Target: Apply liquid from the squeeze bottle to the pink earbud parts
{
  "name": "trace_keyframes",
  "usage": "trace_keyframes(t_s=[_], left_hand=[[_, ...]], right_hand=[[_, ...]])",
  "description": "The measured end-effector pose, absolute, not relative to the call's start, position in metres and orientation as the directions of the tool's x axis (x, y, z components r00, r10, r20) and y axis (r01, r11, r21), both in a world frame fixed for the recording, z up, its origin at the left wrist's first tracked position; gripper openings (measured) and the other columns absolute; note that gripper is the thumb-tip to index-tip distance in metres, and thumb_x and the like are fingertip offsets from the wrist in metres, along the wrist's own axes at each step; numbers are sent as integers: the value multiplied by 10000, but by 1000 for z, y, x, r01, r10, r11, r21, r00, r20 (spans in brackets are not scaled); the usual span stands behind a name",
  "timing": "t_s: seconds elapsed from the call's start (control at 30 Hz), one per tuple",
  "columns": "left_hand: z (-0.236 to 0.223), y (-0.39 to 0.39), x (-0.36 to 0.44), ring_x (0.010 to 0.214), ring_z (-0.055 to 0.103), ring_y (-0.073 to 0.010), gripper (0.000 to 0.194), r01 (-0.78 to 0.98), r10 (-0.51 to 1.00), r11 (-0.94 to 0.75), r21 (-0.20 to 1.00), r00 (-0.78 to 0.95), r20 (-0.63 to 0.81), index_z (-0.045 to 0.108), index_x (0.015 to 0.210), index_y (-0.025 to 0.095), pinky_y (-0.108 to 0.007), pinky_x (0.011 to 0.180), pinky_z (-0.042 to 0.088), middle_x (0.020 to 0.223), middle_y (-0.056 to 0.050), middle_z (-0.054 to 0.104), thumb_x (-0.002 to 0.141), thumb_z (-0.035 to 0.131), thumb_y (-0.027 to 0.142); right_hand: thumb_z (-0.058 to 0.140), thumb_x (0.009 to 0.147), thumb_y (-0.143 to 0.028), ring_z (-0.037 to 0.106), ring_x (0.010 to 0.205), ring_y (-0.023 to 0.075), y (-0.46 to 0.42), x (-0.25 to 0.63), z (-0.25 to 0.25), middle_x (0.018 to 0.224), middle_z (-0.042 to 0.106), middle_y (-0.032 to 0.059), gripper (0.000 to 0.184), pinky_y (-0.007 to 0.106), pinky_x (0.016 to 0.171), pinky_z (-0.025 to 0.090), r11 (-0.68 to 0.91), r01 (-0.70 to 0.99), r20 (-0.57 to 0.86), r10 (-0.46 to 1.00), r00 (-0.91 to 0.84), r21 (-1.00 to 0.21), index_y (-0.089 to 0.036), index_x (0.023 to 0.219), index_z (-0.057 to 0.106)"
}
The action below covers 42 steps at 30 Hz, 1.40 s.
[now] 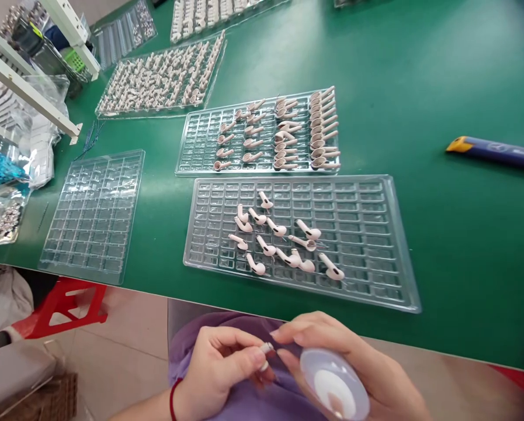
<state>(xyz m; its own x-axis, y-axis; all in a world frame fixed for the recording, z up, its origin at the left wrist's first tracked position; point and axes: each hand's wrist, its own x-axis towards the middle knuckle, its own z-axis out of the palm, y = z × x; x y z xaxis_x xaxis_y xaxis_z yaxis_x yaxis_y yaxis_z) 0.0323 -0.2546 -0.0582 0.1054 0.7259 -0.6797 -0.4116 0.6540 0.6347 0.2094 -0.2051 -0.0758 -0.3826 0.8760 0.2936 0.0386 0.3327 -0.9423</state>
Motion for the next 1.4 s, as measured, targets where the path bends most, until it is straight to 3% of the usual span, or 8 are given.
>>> trace_keyframes(t_s=[0.37,0.93,1.17,1.4], left_hand=[[-47,-250,32,498,584,-112,351,-294,734,675,677,178,-655,794,762,128,-217,513,463,623,-48,665,683,820,469],[-41,-253,35,551,586,-110,317,-188,780,625,757,129,-612,808,785,144,-203,524,456,693,-57,631,729,784,455],[-41,-253,35,611,634,-154,266,-136,815,579,804,51,-578,800,795,135,-236,597,495,694,-95,718,778,750,396],[-54,-252,36,636,675,-169,338,-277,732,647,711,-39,-681,757,732,130,-242,609,517,700,-95,758,677,832,455]], right_hand=[[567,801,51,664,759,150,-205,213,-71,861,678,30,394,273,649,598,298,-92,305,827,-473,-950,-237,1061,501],[586,790,41,665,715,164,-207,214,-74,824,695,20,415,295,639,596,304,-98,313,821,-478,-947,-259,1065,503],[596,770,32,690,771,181,-208,213,-68,861,720,37,398,302,645,607,384,20,357,874,-330,-923,-244,1050,532],[641,773,-18,694,791,195,-210,212,-72,879,736,53,368,328,645,598,474,170,411,859,-305,-864,-229,1059,547]])
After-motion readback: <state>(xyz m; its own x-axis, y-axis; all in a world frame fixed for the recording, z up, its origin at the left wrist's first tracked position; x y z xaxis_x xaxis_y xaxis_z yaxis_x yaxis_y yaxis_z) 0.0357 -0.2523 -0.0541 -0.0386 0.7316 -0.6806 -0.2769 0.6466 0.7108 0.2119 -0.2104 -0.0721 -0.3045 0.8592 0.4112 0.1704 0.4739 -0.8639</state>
